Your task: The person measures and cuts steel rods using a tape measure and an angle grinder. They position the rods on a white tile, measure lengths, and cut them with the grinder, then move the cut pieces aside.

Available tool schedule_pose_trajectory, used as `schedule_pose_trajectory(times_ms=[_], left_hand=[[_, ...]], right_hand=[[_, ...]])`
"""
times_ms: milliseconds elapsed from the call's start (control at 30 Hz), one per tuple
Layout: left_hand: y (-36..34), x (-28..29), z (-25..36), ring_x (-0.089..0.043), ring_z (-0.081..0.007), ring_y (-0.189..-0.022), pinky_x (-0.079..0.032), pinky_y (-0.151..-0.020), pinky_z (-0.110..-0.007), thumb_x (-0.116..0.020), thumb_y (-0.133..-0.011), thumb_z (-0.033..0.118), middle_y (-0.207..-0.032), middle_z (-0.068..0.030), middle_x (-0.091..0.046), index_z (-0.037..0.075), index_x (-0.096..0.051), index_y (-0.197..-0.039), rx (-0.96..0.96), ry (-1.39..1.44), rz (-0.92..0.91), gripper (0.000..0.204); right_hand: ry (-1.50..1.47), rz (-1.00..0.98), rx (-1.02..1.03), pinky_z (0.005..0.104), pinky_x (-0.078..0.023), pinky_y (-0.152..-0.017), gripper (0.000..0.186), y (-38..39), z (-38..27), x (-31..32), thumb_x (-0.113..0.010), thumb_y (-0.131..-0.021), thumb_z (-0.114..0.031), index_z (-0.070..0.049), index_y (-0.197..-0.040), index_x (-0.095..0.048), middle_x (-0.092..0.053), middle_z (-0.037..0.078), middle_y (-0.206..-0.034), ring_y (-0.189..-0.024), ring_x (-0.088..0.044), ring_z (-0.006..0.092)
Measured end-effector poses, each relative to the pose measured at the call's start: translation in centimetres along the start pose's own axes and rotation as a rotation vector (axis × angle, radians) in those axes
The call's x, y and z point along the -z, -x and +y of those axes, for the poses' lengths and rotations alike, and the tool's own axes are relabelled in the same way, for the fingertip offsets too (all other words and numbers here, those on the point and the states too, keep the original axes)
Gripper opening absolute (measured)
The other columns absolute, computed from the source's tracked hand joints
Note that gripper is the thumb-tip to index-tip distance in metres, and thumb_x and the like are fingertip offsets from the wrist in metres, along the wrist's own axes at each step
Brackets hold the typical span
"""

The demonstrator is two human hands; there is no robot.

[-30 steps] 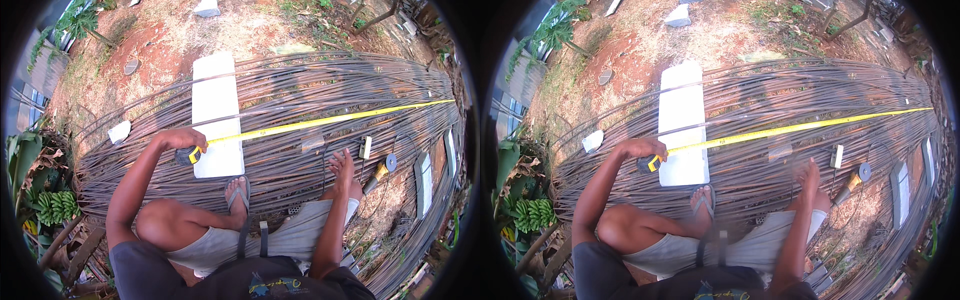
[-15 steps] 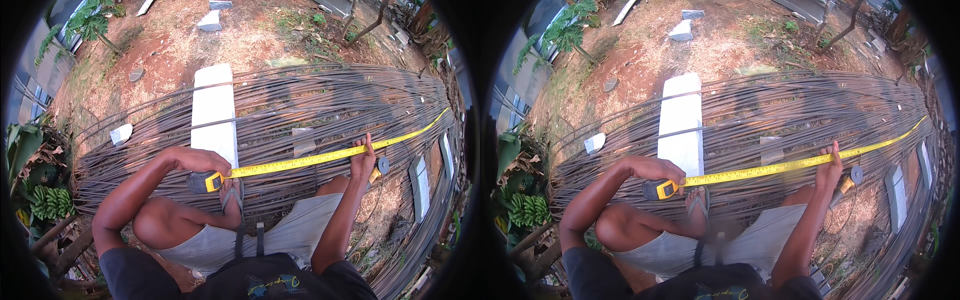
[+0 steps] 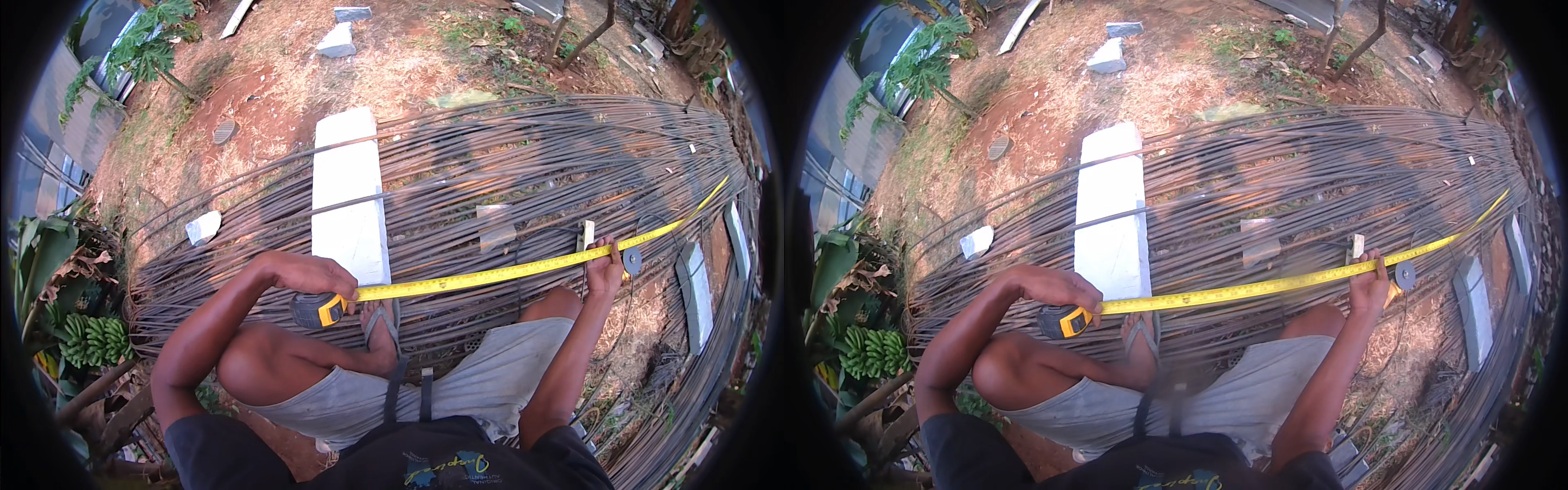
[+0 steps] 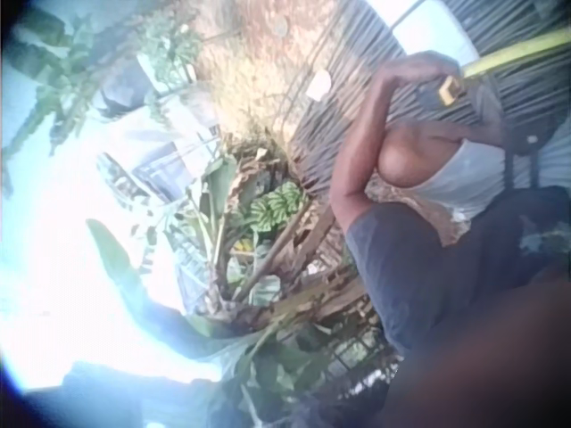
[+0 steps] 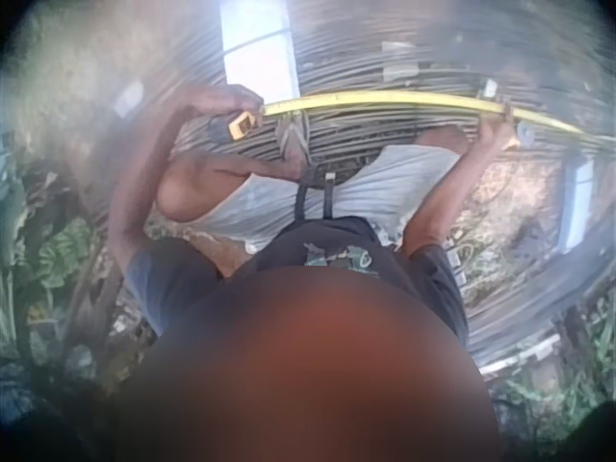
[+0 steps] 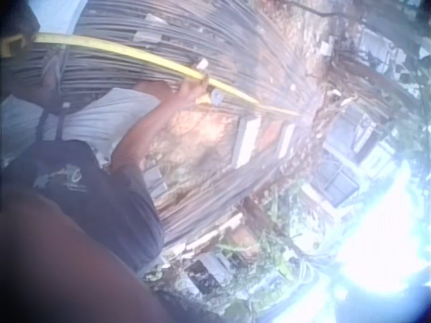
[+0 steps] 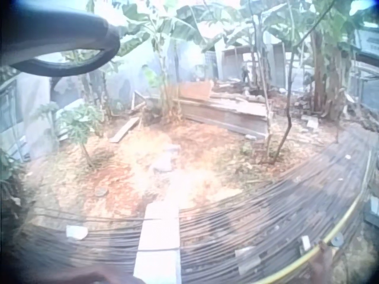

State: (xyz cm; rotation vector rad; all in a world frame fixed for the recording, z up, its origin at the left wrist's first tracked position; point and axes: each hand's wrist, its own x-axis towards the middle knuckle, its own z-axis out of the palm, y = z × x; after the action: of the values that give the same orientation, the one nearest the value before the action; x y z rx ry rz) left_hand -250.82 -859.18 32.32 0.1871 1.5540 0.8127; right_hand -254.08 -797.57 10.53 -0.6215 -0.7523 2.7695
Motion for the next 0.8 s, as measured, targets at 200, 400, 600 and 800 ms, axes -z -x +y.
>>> schedule_pose_trajectory(times_ms=[200,400,600,800], left_hand=[[-0.3,0.8,-0.4,-0.060,-0.0120,-0.108,-0.044,-0.103,-0.030,-0.057,-0.106,0.039,-0.111,-0.0035,-0.074,0.006,-0.077,-0.117,0.063,0.008,0.011,0.040],[-1.2,0.8,-2.7,-0.066,-0.0172,-0.109,-0.047,-0.102,-0.031,-0.060,-0.102,0.030,-0.111,-0.0061,-0.076,0.006,-0.081,-0.110,0.158,-0.027,0.148,0.032],[-0.9,2.0,-3.1,-0.067,-0.0165,-0.103,-0.050,-0.096,-0.031,-0.065,-0.100,0.027,-0.106,-0.0069,-0.076,0.002,-0.077,-0.114,0.223,0.107,0.073,0.031],[0.1,2.7,-6.3,-0.067,-0.0129,-0.084,-0.053,-0.074,-0.030,-0.064,-0.099,0.030,-0.092,-0.0022,-0.072,0.004,-0.075,-0.114,0.235,0.130,0.145,0.031]], right_hand=[[-0.037,0.127,0.092,0.0387,-0.051,-0.085,0.022,-0.8,-1.8,-0.6,-0.045,-0.112,-0.023,-0.005,-0.112,-0.058,-0.059,0.004,-0.095,-0.088,-0.057,0.0206],[-0.021,0.128,0.084,0.0434,-0.051,-0.078,0.027,-0.8,-1.4,0.6,-0.044,-0.112,-0.030,-0.005,-0.116,-0.054,-0.056,0.007,-0.091,-0.084,-0.057,0.0253],[-0.018,0.211,0.021,0.0428,-0.055,-0.071,0.029,0.0,-0.1,2.0,-0.045,-0.111,-0.028,-0.002,-0.123,-0.050,-0.063,0.012,-0.097,-0.079,-0.063,0.0265],[0.077,0.384,0.033,0.0413,-0.058,-0.077,0.032,-1.3,2.6,2.6,-0.044,-0.110,-0.025,0.000,-0.131,-0.049,-0.068,0.016,-0.104,-0.085,-0.068,0.0265]])
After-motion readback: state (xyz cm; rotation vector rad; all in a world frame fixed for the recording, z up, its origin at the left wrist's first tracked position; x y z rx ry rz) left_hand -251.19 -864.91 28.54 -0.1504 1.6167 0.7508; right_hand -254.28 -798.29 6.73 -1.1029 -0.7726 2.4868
